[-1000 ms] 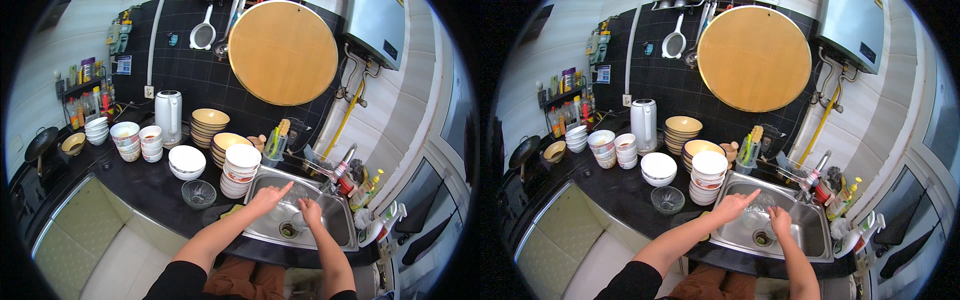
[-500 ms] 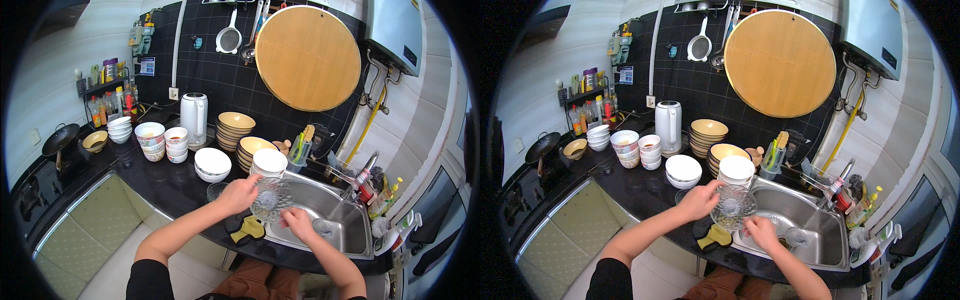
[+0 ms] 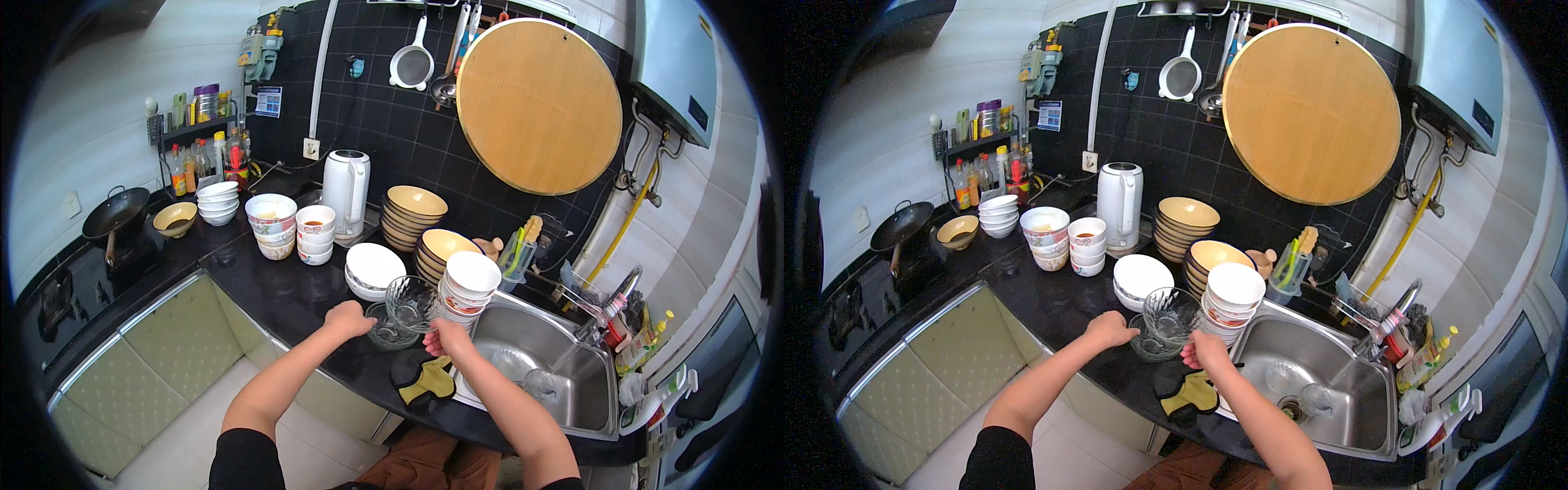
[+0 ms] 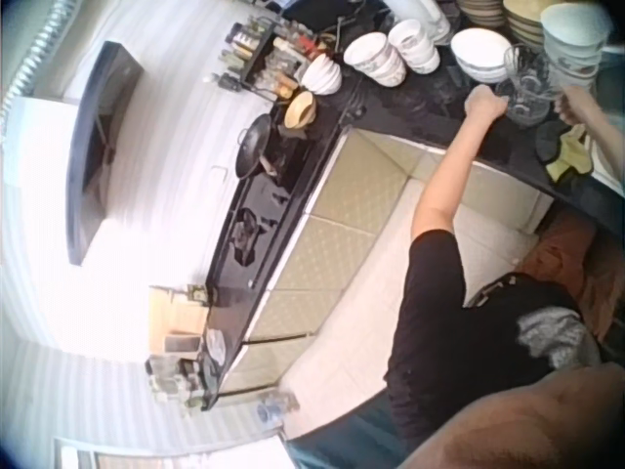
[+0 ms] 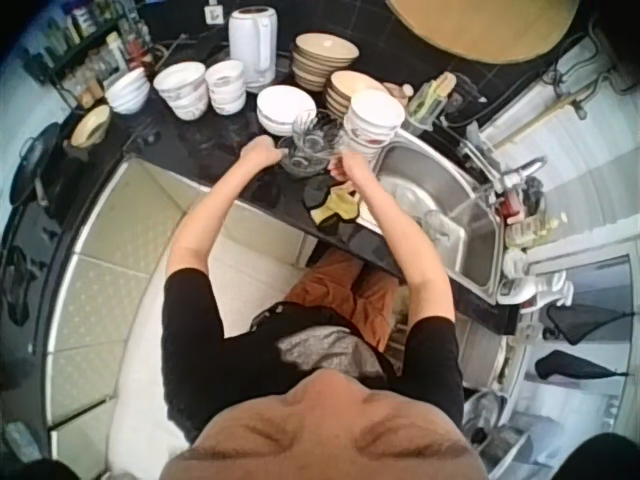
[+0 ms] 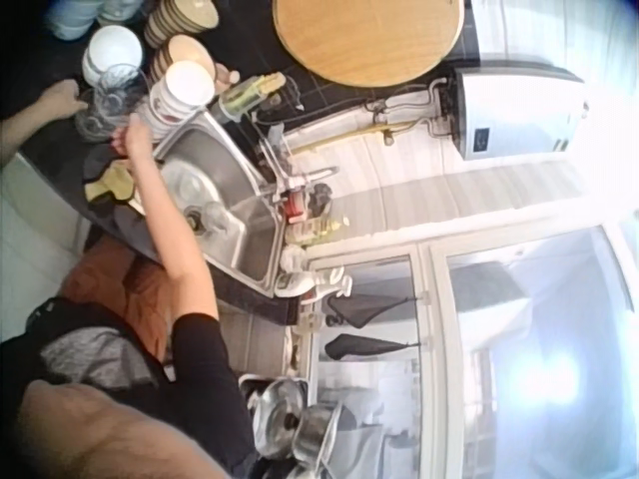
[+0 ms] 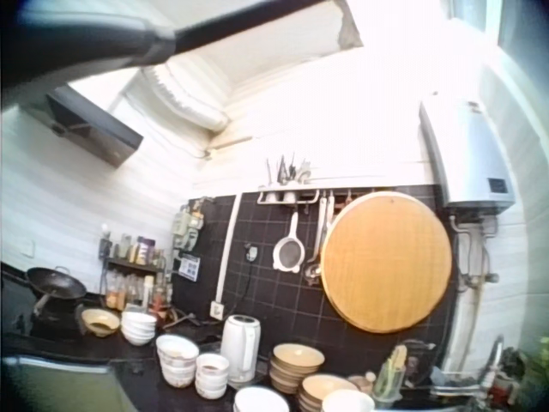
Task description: The person washes several clear glass bowls in a kitchen sink using a steel wool scrubber and running water. They scrub the interior and exterior of each bowl, rinse it thoroughly, and place it on the counter to the left of the sink. The process is repeated for multiple bowls.
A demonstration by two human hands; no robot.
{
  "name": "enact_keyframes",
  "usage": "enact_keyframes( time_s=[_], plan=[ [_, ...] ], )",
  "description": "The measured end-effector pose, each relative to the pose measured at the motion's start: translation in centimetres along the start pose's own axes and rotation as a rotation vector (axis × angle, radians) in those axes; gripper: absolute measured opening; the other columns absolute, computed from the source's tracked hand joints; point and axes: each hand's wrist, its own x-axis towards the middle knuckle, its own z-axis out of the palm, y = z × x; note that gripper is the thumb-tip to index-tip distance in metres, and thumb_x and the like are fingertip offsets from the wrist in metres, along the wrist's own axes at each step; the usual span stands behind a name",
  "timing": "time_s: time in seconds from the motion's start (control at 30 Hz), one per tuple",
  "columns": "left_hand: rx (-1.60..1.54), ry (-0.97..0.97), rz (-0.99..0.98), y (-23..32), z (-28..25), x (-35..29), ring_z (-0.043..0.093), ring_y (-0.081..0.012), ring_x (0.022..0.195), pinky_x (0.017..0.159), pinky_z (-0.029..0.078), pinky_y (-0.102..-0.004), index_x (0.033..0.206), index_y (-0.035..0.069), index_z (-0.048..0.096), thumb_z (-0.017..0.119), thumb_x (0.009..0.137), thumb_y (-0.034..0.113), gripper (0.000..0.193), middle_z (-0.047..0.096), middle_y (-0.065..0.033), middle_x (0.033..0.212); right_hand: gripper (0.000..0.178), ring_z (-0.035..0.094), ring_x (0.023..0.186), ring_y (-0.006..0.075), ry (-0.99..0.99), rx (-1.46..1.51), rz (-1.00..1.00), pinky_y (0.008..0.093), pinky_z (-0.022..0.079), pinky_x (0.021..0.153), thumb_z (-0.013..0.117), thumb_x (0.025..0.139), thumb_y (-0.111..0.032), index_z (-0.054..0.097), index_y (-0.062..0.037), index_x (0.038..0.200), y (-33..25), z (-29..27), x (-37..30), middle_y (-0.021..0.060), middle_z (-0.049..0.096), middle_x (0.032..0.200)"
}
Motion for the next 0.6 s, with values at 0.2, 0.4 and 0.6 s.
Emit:
enact_keyframes(
  time_s=[0.2, 0.4, 0.6],
  plan=[
    [-0.492, -0.317, -0.142, -0.5, 0.6, 1.2, 0.044, -0.0138, 0.035, 0.032, 0.034, -0.0265, 0.053, 0.001, 0.050, 0.052, 0.072, 0.016, 0.024, 0.049, -0.0068, 0.046, 0.026, 0.056, 0.053, 0.0171, 0.036, 0.045, -0.009, 0.0273, 0.047, 0.051, 0.045, 0.078, -0.026, 0.053, -0.0006, 0.077, 0.3, -1.2, -0.5, 0.0105, 0.059, 0.068],
    [-0.666, -0.310, -0.178, -0.7, 1.4, 1.4, 0.040, -0.0120, 0.035, 0.032, 0.029, -0.0255, 0.051, 0.003, 0.047, 0.051, 0.074, 0.014, 0.026, 0.046, -0.0042, 0.046, 0.028, 0.056, 0.052, 0.0171, 0.030, 0.049, -0.039, 0.0268, 0.047, 0.051, 0.045, 0.078, -0.027, 0.054, -0.0003, 0.072, -0.3, -1.5, -1.1, 0.0101, 0.059, 0.067],
    [-0.662, -0.365, -0.201, -0.2, 1.3, 1.2, 0.039, -0.0117, 0.034, 0.031, 0.029, -0.0252, 0.052, 0.002, 0.046, 0.049, 0.076, 0.012, 0.026, 0.046, -0.0045, 0.047, 0.028, 0.056, 0.053, 0.0161, -0.009, -0.001, 0.025, 0.0266, 0.047, 0.051, 0.044, 0.079, -0.028, 0.054, -0.0020, 0.072, -0.5, -0.7, -0.4, 0.0084, 0.059, 0.067]
  ],
)
